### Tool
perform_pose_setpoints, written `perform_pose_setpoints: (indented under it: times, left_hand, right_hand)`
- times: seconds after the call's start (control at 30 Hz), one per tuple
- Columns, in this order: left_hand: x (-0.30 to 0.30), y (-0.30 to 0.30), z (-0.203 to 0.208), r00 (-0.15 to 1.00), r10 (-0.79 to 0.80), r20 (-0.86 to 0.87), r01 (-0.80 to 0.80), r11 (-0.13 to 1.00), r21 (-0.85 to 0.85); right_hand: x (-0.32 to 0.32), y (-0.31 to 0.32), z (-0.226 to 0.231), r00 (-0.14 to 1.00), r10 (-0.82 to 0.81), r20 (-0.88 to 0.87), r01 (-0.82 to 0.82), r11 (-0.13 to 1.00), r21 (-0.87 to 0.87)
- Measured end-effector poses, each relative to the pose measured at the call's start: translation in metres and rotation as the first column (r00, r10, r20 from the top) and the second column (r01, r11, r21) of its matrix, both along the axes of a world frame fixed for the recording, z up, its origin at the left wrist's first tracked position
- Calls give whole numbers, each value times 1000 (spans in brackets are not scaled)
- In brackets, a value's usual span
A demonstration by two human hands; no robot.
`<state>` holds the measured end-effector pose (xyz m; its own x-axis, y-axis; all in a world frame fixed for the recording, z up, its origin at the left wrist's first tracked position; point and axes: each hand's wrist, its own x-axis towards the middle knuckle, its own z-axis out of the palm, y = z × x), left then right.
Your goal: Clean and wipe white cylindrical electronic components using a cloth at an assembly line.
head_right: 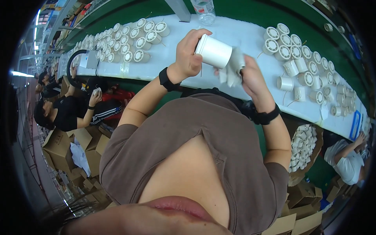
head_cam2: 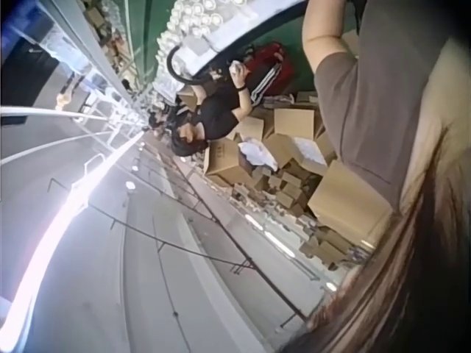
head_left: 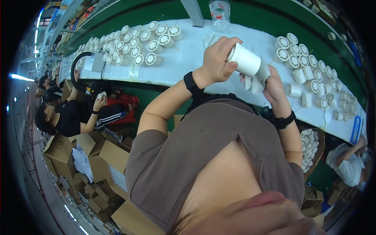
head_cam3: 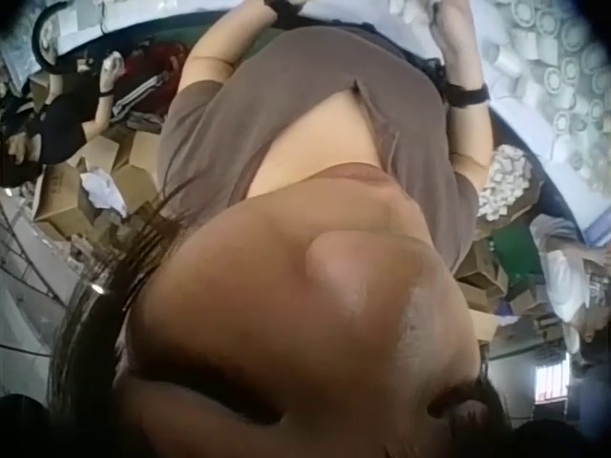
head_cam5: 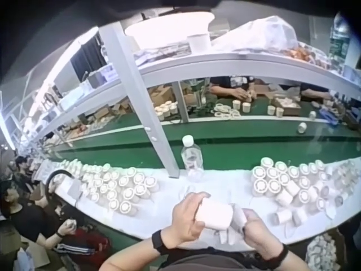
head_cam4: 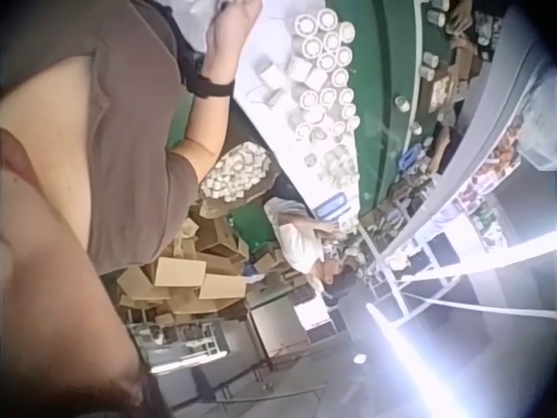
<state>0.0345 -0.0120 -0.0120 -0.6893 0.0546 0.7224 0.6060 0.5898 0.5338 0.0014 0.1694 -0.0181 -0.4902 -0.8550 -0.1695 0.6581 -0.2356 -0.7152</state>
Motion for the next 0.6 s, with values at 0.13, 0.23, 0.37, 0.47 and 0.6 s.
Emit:
perform_pose_setpoints:
  times: [0.13,0.23,0.37,0.47,0.6]
  left_hand:
    - [-3,-1,-5,995,89,43,-84,991,-107]
    - [-3,9,-16,993,114,8,-114,993,-28]
    - [4,7,-12,996,87,24,-84,990,-113]
    - [21,-9,-9,998,50,36,-43,985,-168]
    - [38,-33,-5,999,37,-8,-38,999,-33]
  right_hand:
    - [-1,9,11,410,-181,-894,630,765,135]
    - [-2,3,10,525,-138,-840,556,803,216]
    - [-10,-19,7,658,-43,-752,404,863,304]
    - [-11,-44,1,710,64,-702,250,908,336]
    - [4,-59,-1,886,411,213,-410,911,-51]
